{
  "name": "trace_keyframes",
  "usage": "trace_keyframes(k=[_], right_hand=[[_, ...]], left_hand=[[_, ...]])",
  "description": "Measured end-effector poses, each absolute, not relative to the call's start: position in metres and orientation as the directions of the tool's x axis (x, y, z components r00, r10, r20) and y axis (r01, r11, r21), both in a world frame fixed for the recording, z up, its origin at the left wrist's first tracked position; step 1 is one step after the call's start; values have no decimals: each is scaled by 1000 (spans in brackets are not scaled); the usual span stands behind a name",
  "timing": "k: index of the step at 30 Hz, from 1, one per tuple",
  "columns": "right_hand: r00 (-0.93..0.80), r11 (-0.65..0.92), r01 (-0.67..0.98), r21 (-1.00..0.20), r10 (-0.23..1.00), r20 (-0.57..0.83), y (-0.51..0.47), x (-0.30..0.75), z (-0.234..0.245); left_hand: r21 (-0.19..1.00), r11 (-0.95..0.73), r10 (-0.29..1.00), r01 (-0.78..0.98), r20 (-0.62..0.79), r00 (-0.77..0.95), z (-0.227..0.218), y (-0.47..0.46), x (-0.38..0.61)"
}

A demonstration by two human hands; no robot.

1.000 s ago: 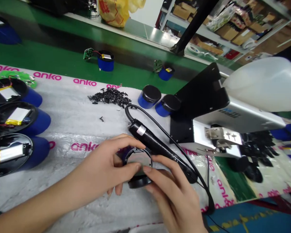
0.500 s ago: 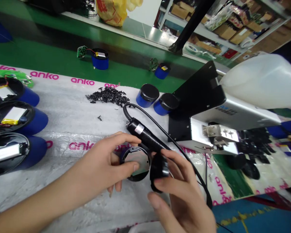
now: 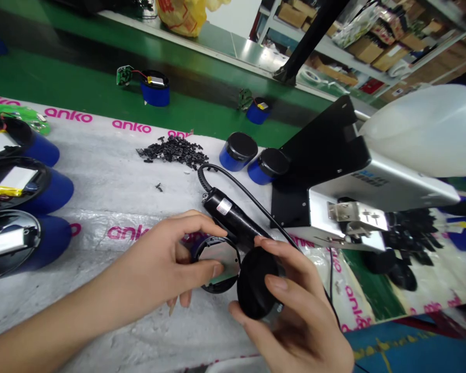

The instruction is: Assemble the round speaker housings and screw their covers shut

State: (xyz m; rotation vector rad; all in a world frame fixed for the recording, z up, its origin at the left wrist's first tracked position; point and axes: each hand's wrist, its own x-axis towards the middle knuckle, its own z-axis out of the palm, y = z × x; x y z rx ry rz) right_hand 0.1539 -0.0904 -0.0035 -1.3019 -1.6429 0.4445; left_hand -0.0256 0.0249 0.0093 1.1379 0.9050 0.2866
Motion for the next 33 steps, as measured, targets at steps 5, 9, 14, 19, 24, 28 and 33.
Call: trace_keyframes(k=[5, 9, 14, 19, 24, 28, 33], right_hand=[[-152, 406, 585, -702, 905, 397, -90, 164, 1], [-221, 435, 599, -673, 897, 383, -85, 169, 4], [-320, 421, 715, -558, 907, 273, -69, 168, 16], [-459, 480, 748, -459, 873, 165, -49, 167, 29], [-516, 518, 745, -419, 847, 129, -43, 166, 34], [-509, 515, 780, -357, 853, 118, -47, 166, 34], [-550, 544, 805, -237, 834, 48, -46, 167, 39]], left_hand=[[826, 481, 552, 293, -545, 631, 10, 24, -26], [831, 511, 536, 220, -509, 673, 9, 26, -26], [821, 566, 421, 77, -368, 830, -1, 37, -37], [674, 739, 293, -9, -309, 905, -7, 46, -50], [606, 794, 269, -38, -295, 917, -4, 48, -51], [606, 794, 271, -57, -268, 925, -8, 47, -50], [607, 792, 256, -74, -220, 941, -16, 51, -51]])
